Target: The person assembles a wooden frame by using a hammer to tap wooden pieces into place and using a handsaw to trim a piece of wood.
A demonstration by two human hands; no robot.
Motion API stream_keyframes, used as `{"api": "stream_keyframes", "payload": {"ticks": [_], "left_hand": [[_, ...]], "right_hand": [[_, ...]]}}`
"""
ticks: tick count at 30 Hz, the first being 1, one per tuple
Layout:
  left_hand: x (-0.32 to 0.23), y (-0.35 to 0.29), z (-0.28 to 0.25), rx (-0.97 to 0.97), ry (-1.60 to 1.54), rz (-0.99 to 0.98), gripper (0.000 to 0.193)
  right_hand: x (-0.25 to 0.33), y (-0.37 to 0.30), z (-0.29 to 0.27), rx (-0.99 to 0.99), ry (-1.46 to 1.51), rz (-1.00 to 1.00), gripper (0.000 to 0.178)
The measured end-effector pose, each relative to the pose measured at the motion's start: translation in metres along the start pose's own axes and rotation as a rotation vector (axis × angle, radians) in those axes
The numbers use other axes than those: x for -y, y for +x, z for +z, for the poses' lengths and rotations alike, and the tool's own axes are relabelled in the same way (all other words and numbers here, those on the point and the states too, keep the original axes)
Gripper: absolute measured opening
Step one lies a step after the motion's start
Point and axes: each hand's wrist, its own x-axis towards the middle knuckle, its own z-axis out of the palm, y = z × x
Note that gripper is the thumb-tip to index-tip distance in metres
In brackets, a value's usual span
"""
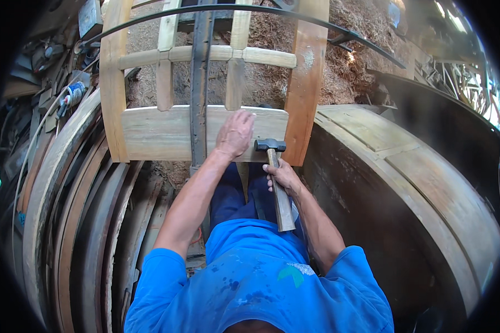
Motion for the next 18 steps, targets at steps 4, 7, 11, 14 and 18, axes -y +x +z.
{"api": "stream_keyframes", "payload": {"ticks": [4, 7, 11, 14, 18], "left_hand": [[-0.016, 0.05, 0.035, 0.061, 0.104, 0.092, 0.032], [-0.022, 0.081, 0.052, 0.306, 0.051, -0.006, 0.035], [-0.029, 0.105, 0.074, 0.51, 0.007, -0.123, 0.038], [-0.022, 0.118, 0.086, 0.583, -0.011, -0.188, 0.045], [-0.03, 0.14, 0.093, 0.758, 0.016, -0.293, 0.051]], "right_hand": [[-0.012, -0.008, -0.02, 0.115, 0.178, 0.095, 0.022], [-0.033, -0.016, -0.029, 0.177, 0.303, 0.18, 0.019], [-0.058, -0.014, -0.039, 0.203, 0.328, 0.256, 0.02], [-0.062, -0.016, -0.045, 0.206, 0.288, 0.285, 0.022], [-0.06, -0.02, -0.062, 0.169, 0.27, 0.283, 0.024]]}}
